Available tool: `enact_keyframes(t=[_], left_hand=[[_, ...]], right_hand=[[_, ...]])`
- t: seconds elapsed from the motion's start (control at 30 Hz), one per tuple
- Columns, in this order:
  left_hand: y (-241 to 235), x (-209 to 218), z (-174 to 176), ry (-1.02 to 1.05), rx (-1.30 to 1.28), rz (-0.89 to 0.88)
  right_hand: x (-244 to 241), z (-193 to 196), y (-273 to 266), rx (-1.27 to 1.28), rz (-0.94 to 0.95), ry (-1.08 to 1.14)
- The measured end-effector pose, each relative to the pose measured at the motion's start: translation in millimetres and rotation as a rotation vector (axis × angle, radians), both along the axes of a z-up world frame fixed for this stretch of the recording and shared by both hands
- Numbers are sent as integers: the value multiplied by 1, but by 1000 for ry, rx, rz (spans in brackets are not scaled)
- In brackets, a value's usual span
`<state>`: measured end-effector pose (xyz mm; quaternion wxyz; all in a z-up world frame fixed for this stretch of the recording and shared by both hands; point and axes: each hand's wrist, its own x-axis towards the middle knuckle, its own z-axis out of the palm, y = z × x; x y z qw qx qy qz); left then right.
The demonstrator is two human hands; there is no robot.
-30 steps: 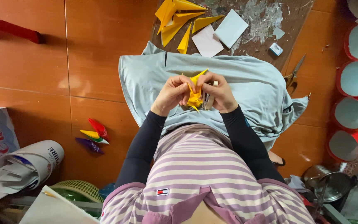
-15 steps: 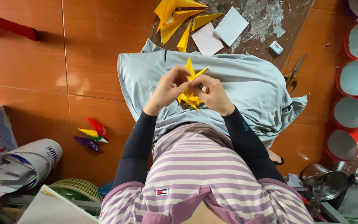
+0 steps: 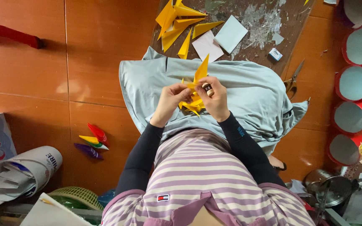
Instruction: The person staples together yellow paper petals to create a larger decorative item.
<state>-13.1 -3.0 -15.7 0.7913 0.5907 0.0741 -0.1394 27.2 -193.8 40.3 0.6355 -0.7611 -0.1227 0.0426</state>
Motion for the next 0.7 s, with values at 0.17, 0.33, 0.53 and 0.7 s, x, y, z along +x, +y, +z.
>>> enact_keyframes(t=[0.17, 0.33, 0.53, 0.7], left_hand=[[-14, 1, -10, 418, -572, 120], [-13, 4, -19, 518, -677, 192], [-7, 13, -8, 361, -376, 283], [-9, 4, 4, 113, 0, 262]], right_hand=[[0, 7, 1, 30, 56, -3], [17, 14, -11, 168, 12, 61], [14, -7, -27, 827, -16, 934], [15, 20, -22, 294, 190, 739]])
